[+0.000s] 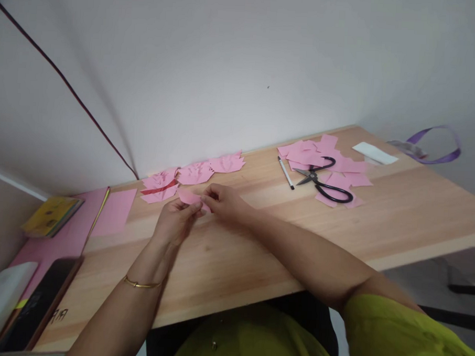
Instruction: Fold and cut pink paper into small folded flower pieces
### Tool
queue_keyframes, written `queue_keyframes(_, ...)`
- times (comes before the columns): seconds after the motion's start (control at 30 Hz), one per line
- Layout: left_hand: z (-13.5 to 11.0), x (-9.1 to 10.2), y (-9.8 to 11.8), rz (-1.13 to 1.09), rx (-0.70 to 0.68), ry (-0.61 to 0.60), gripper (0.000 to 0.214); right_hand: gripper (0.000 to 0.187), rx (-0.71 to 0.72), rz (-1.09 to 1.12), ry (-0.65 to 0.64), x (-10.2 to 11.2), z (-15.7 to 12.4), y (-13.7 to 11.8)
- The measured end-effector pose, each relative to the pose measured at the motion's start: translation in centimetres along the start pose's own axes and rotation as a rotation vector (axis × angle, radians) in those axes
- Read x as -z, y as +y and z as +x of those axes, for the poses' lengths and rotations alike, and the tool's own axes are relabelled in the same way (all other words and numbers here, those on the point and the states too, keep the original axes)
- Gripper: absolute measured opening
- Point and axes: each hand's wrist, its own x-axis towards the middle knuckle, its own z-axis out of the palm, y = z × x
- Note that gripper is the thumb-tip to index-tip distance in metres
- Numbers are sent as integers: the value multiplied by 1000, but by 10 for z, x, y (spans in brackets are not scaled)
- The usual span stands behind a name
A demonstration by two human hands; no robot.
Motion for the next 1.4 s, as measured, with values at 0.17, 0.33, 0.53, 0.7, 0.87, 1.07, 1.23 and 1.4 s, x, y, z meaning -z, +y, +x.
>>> queue_keyframes(0.17,0,-2,2,-111,13,-20,28,24,-11,11,11,1,0,2)
queue_keyframes(0.33,-2,-7,9,-231,33,-9,40,24,27,63,4,1,2,8)
queue_keyframes(0.53,-5,-8,10,-75,83,-81,37,26,22,82,29,1,2,6)
queue_keyframes(0.7,-4,-5,0,69,0,-90,30,22,31,97,46,-3,0,2)
queue_keyframes(0.87,-4,-3,-2,145,-46,-72,29,21,36,101,36,-4,0,3)
queue_keyframes(1.07,-9,-8,2,246,-55,-98,30,21,48,132,39,-5,0,3)
queue_keyframes(1.23,-9,-7,2,335,-49,-96,32,21,40,74,51,-6,0,5)
queue_keyframes(1.4,-11,-11,2,288,-21,-142,29,21,31,51,55,-3,1,5)
